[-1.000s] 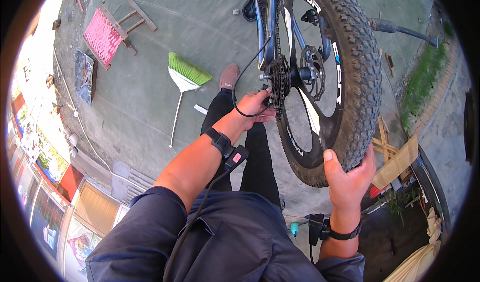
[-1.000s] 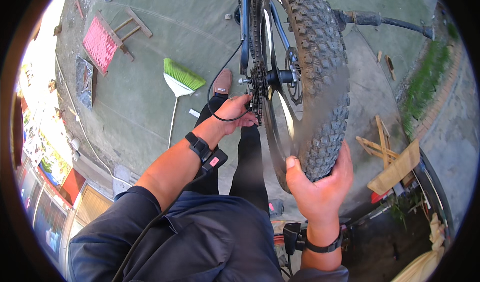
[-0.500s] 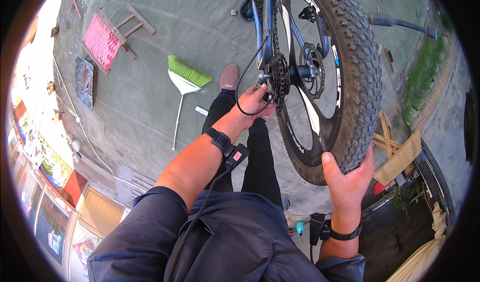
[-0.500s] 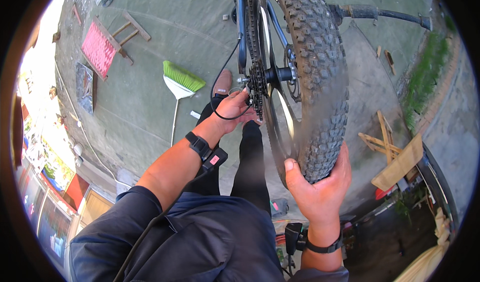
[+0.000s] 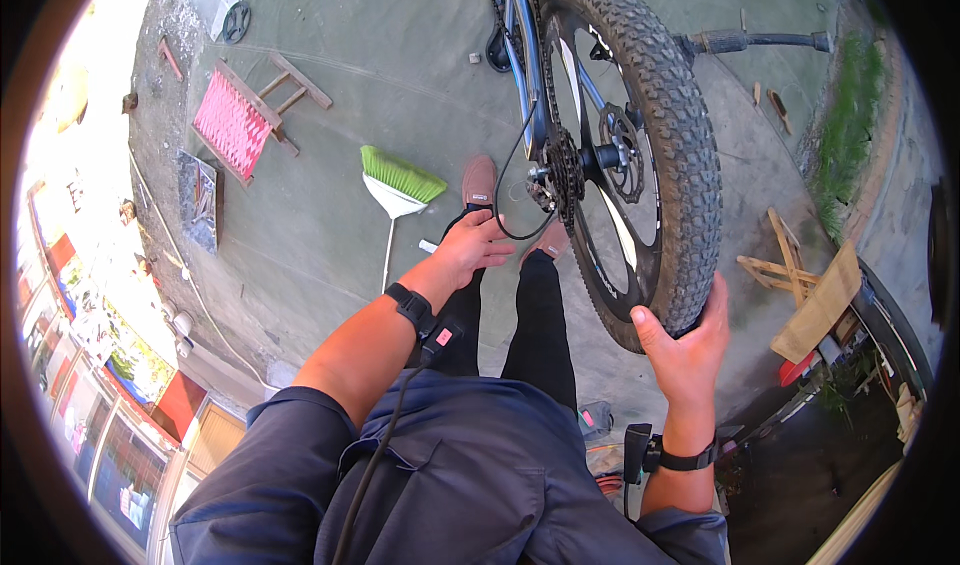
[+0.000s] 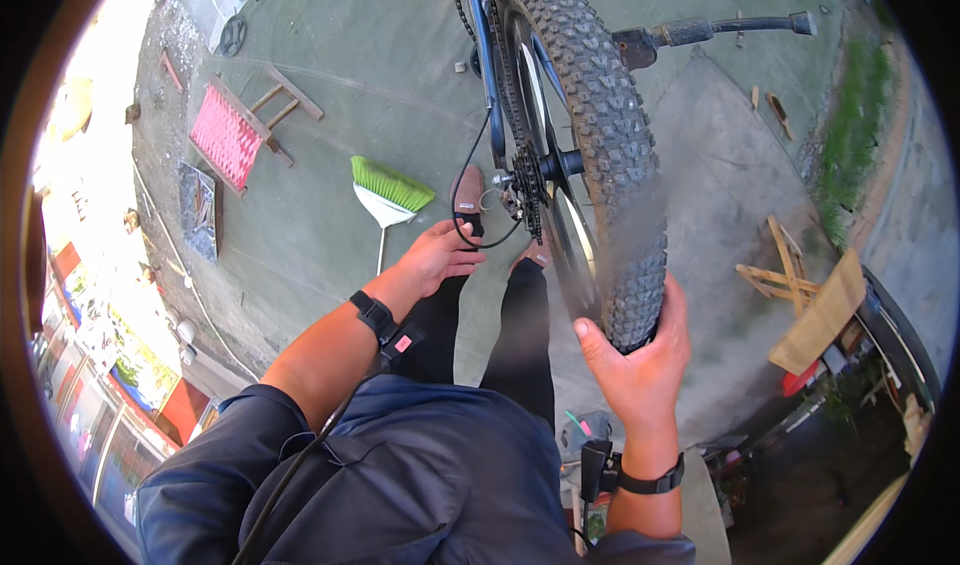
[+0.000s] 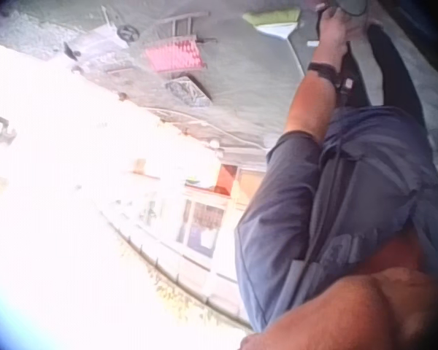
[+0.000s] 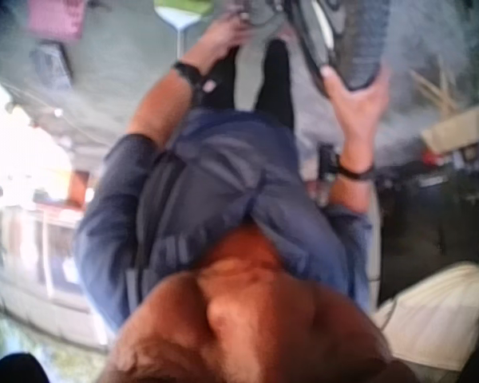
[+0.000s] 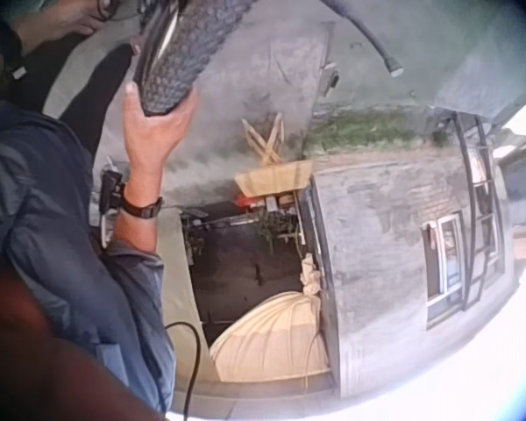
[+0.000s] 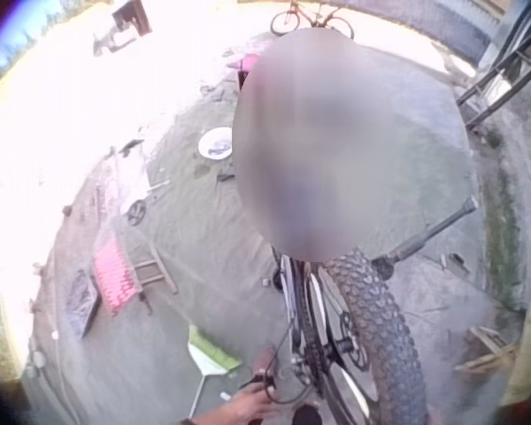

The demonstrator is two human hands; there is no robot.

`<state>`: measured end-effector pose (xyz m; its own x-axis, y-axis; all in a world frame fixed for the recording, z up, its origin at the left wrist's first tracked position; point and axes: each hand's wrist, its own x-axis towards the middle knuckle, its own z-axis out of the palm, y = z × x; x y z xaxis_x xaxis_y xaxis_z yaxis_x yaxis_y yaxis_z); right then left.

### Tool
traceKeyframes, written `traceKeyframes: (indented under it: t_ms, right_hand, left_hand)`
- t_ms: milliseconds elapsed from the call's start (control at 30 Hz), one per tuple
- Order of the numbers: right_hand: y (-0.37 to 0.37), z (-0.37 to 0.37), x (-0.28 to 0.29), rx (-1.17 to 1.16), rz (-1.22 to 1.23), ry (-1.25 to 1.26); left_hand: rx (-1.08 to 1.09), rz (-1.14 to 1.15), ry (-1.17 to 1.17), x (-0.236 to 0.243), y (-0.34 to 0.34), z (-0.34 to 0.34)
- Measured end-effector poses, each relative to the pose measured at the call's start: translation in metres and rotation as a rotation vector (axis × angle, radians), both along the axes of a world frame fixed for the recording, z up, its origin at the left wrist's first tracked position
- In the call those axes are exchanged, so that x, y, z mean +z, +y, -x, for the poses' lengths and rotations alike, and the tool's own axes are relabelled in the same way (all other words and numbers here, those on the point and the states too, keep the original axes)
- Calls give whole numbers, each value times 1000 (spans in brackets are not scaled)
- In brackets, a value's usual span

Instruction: The person walks into a courtyard and installs a rear wheel onto a bicycle frame by hand.

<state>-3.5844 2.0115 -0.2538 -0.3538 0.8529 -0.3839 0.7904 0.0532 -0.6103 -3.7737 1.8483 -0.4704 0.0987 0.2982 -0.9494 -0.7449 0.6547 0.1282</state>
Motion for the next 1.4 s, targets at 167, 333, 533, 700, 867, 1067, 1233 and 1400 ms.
traceKeyframes:
  t_ms: [167,333,533,700,867,1067,1233,1400]
  right_hand:
    - [-11,-2,-1,-67,-21,25]
    - [-19,-5,-4,-126,1,33]
    - [-32,-24,-19,-139,16,99]
    - [-44,-36,-31,-143,-1,114]
    - [-48,-48,-40,-121,15,99]
    - [-51,-45,-43,-149,0,118]
    - [-56,-39,-49,-228,-61,83]
    - [-63,-11,-31,-426,-63,-54]
  left_hand:
    - [-99,39,112,26,-24,49]
    - [-114,39,241,52,-40,84]
    - [-86,77,284,80,-75,81]
    - [-89,92,303,92,-92,63]
    - [-74,41,362,108,-87,63]
    - [-68,8,511,126,-73,111]
    - [-106,32,598,126,-55,180]
    - [-355,56,624,102,-15,247]
